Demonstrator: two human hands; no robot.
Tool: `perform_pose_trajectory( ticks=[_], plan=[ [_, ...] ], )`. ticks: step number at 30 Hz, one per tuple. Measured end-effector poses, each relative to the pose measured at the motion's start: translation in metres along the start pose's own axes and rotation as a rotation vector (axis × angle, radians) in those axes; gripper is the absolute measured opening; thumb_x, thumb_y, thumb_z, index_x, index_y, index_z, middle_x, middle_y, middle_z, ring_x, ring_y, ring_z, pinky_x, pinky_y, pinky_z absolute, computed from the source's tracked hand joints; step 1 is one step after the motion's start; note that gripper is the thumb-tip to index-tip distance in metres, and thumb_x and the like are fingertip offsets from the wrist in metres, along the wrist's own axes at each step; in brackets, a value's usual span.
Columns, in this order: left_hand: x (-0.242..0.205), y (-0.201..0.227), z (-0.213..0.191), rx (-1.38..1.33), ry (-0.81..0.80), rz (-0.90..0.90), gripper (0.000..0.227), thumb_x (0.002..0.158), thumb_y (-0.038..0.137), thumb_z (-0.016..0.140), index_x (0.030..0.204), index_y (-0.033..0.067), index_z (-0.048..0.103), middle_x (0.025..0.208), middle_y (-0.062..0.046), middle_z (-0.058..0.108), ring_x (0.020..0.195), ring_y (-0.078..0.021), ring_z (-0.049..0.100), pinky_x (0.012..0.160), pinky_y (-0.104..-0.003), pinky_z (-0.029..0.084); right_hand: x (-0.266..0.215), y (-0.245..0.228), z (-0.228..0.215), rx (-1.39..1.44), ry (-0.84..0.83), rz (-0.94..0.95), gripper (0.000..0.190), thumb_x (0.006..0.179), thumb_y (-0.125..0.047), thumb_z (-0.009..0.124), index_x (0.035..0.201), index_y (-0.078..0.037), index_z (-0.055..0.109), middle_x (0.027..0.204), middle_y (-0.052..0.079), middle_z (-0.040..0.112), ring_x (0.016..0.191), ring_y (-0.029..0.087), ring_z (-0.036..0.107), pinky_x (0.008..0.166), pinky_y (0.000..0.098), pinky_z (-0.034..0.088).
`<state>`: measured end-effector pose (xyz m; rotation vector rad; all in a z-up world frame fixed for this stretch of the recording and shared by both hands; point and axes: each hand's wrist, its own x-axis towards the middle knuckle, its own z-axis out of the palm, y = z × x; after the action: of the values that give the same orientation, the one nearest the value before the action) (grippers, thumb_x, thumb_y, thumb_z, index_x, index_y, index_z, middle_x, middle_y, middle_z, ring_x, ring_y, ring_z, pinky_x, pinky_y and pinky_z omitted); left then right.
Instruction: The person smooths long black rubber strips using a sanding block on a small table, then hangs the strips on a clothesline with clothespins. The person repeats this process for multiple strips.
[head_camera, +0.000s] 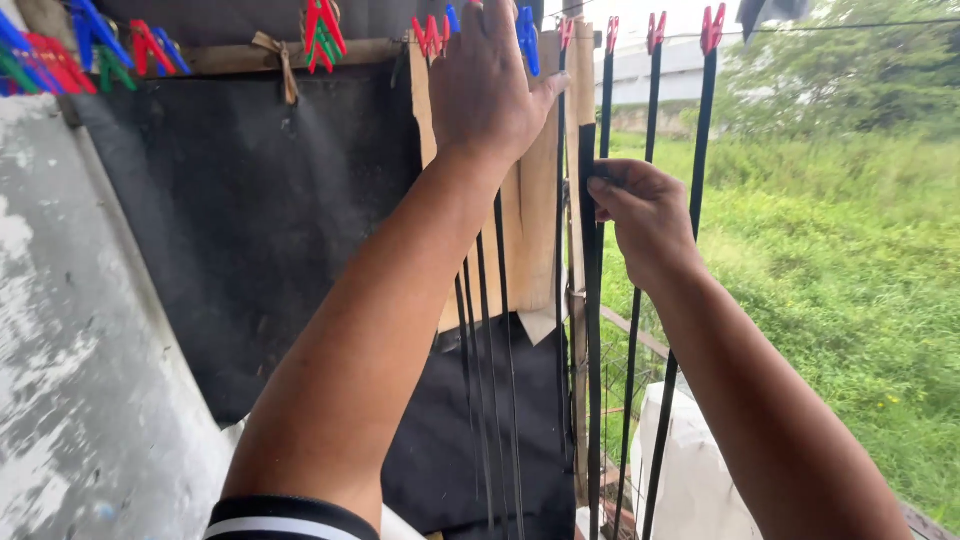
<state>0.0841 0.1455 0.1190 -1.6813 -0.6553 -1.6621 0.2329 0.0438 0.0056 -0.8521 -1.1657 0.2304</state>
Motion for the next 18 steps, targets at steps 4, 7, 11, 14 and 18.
perform_pose_trajectory(
  ticks=[4, 7, 11, 14, 18],
  plan=[
    [0.010, 0.000, 0.012, -0.053, 0.003, -0.007, 0.086, 0.081, 0.037, 0.096, 0.141, 0.0112, 0.040, 0.125, -0.013, 0.062, 0.103, -0.0358, 0.071, 0.074, -0.041, 0.063, 0.020, -0.013, 0.002, 0.018, -0.034, 0.039, 0.017, 0.096, -0.007, 0.068, 0.112, -0.007, 0.074, 0.095, 0.004, 0.075, 0.077, 0.011, 0.066, 0.070, 0.0243, 0.056],
    [0.009, -0.005, 0.004, -0.144, 0.004, 0.062, 0.052, 0.076, 0.012, 0.086, 0.118, 0.0115, 0.054, 0.121, -0.011, 0.055, 0.098, -0.0337, 0.063, 0.073, -0.044, 0.062, 0.029, -0.026, 0.006, 0.045, -0.064, 0.062, 0.017, 0.096, -0.003, 0.067, 0.112, -0.006, 0.072, 0.093, 0.006, 0.072, 0.078, 0.014, 0.067, 0.072, 0.0266, 0.060],
    [0.011, -0.017, -0.003, -0.265, -0.065, 0.109, 0.064, 0.076, -0.008, 0.073, 0.134, 0.0110, 0.052, 0.127, -0.014, 0.053, 0.107, -0.0370, 0.061, 0.073, -0.046, 0.061, 0.036, -0.037, 0.010, 0.176, -0.148, 0.099, 0.025, 0.097, 0.000, 0.064, 0.122, -0.004, 0.067, 0.092, 0.007, 0.068, 0.080, 0.017, 0.068, 0.071, 0.0280, 0.060],
    [0.018, -0.025, -0.009, -0.260, -0.129, 0.127, 0.063, 0.074, -0.018, 0.060, 0.131, 0.0087, 0.056, 0.123, -0.018, 0.059, 0.095, -0.0417, 0.063, 0.060, -0.050, 0.057, 0.041, -0.040, 0.013, 0.242, -0.182, 0.100, 0.027, 0.095, 0.003, 0.064, 0.122, 0.001, 0.068, 0.092, 0.011, 0.069, 0.079, 0.018, 0.068, 0.069, 0.0272, 0.062],
    [0.022, -0.035, -0.010, -0.116, -0.104, 0.230, 0.058, 0.073, -0.019, 0.057, 0.124, 0.0086, 0.061, 0.117, -0.019, 0.064, 0.085, -0.0415, 0.067, 0.057, -0.048, 0.055, 0.043, -0.049, 0.018, 0.284, -0.181, 0.115, 0.026, 0.095, 0.006, 0.062, 0.120, 0.005, 0.069, 0.090, 0.012, 0.070, 0.072, 0.016, 0.067, 0.064, 0.0248, 0.062]
  ],
)
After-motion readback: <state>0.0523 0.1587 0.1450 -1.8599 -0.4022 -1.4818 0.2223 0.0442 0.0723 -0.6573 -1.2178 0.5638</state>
